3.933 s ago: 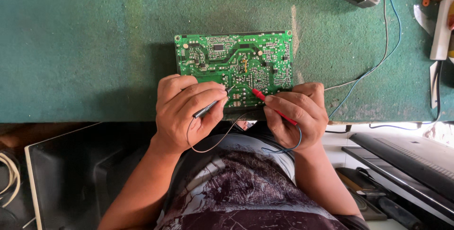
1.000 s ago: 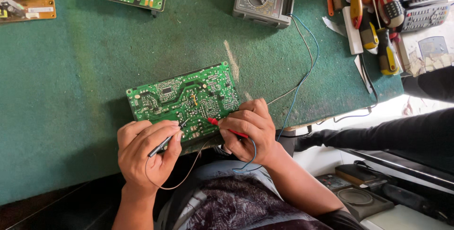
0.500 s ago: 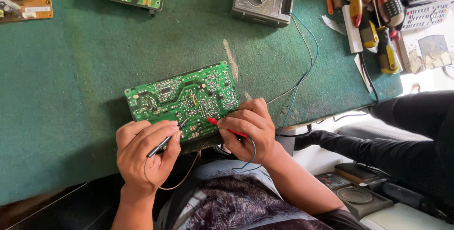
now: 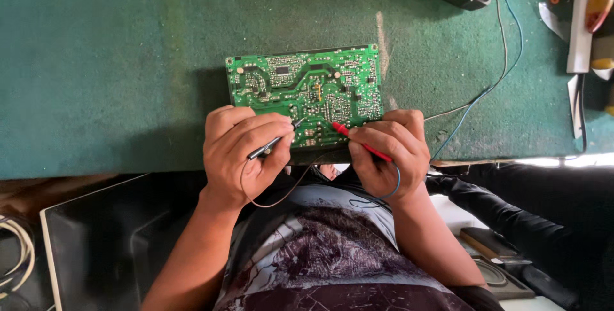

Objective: The person uses a multimeter to test various points on several circuit boards. They hold the boards with one hand and touch different components with the multimeter probes, flipping the boards over to access both sides.

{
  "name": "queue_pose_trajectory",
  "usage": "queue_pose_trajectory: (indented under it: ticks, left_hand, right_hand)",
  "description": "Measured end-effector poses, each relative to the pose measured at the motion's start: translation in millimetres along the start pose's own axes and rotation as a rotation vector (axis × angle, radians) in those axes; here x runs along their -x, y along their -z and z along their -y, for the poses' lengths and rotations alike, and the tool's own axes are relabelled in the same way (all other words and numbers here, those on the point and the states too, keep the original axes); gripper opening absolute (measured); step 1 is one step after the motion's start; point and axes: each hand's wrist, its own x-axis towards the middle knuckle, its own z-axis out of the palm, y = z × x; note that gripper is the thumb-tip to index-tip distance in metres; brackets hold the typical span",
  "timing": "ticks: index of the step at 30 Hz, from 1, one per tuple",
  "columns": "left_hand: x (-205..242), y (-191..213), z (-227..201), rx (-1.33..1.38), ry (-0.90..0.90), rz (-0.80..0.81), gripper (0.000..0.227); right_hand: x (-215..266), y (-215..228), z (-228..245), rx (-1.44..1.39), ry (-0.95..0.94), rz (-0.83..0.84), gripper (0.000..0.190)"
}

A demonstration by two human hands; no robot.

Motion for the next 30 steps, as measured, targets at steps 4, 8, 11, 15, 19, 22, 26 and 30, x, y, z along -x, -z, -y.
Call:
queue_pose_trajectory:
  ticks: [4, 8, 11, 15, 19, 22, 26, 30]
  left_hand:
    - [-0.8, 1.6, -0.8, 0.012, -0.002, 0.017, 0.008]
    - [-0.1, 1.4, 0.2, 0.009, -0.008, 0.023, 0.011]
    - [-0.3, 1.9, -0.3, 0.019, 0.002, 0.031, 0.011]
    - [-1.4, 1.8, -1.5, 0.025, 0.016, 0.028, 0.009]
    - [-5.6, 5.2, -2.3, 0.018, -0.03, 0.035, 0.011]
    - [-9.0, 5.7, -3.3, 0.029, -0.054, 0.053, 0.01]
    - [-5.1, 6.0, -1.2, 0.012, -0.041, 0.082, 0.007]
    - [0.0, 6.3, 0.4, 0.021, -0.008, 0.089, 0.008]
  right_hand:
    - [0.1, -0.3, 1.3, 0.002, -0.011, 0.001, 0.013]
    - [0.5, -0.9, 2.3, 0.012, -0.022, -0.005, 0.013]
    - [-0.7, -0.8, 2.4, 0.01, -0.017, -0.006, 0.012]
    - [-2.7, -0.8, 3.3, 0.003, -0.01, -0.011, 0.012]
    - [-5.7, -2.4, 5.7, 0.016, 0.004, -0.026, 0.01]
    - [-7.5, -1.6, 7.9, 0.016, -0.01, -0.036, 0.01]
    - [-6.4, -3.4, 8.1, -0.012, -0.034, -0.059, 0.006]
    - [-4.3, -6.1, 8.4, -0.024, -0.048, -0.075, 0.007]
